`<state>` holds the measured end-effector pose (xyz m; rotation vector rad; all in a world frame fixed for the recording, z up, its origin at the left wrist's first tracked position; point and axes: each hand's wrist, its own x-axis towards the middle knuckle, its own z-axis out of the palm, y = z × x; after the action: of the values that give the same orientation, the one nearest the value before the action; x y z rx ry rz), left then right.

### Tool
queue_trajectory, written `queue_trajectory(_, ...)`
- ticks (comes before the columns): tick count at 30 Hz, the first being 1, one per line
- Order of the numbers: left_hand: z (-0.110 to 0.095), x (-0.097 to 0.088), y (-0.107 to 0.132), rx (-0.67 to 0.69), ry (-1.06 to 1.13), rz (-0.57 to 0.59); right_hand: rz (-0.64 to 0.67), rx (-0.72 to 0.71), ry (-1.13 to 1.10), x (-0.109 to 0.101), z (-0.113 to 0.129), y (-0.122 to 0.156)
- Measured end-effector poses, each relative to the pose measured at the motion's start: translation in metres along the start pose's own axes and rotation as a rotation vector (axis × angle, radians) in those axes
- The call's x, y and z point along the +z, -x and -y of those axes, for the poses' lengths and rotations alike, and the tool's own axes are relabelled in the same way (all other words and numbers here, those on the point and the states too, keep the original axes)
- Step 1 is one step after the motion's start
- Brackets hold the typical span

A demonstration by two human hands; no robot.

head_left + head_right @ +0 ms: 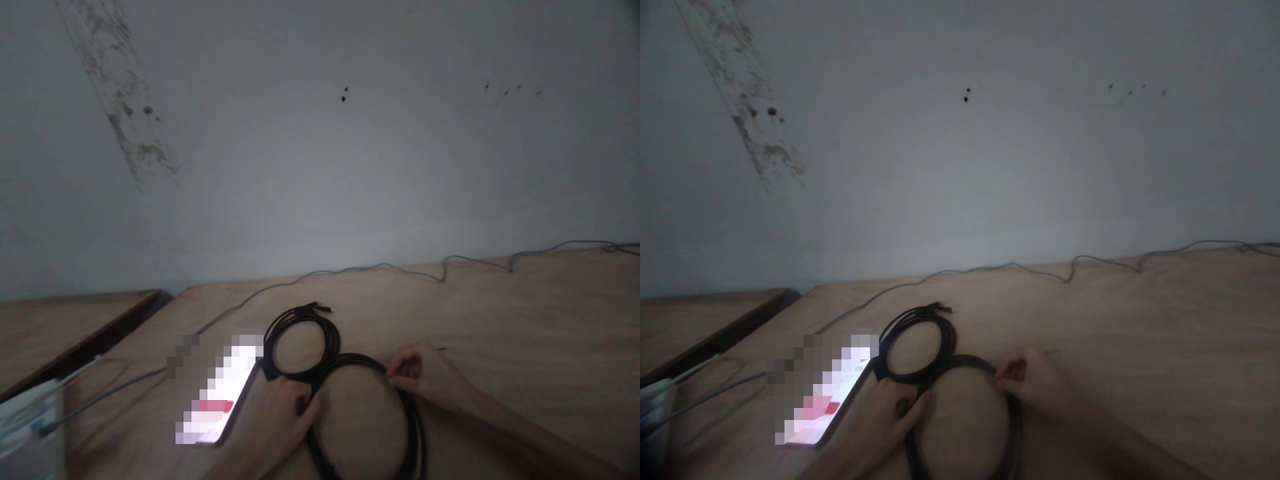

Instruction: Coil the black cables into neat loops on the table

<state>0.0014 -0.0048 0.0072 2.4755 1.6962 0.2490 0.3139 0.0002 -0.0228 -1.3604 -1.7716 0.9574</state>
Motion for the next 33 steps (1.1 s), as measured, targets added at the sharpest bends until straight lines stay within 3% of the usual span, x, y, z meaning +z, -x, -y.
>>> queue_trajectory(12,-0.0012,-0.001,-0.0001,-0.01,-0.014,0.009,0.053,0.095,-0.12,-0.0053,0.0008,0.0003)
queue_trajectory(19,-0.0023,-0.0004,-0.0002,-0.013,-0.012,0.009,0.099,0.016,-0.102,-0.0065,-0.0037,-0.0024)
queue_trajectory(28,-0.0033,-0.0033,0.0002,-0.006,0.0,0.012,0.053,0.037,-0.157,-0.0024,-0.0074,-0.0018)
queue_trajectory(33,-0.0005,-0.0005,0.0,-0.005,-0.02,0.015,0.024,-0.032,-0.24,-0.0002,-0.0086,-0.0018)
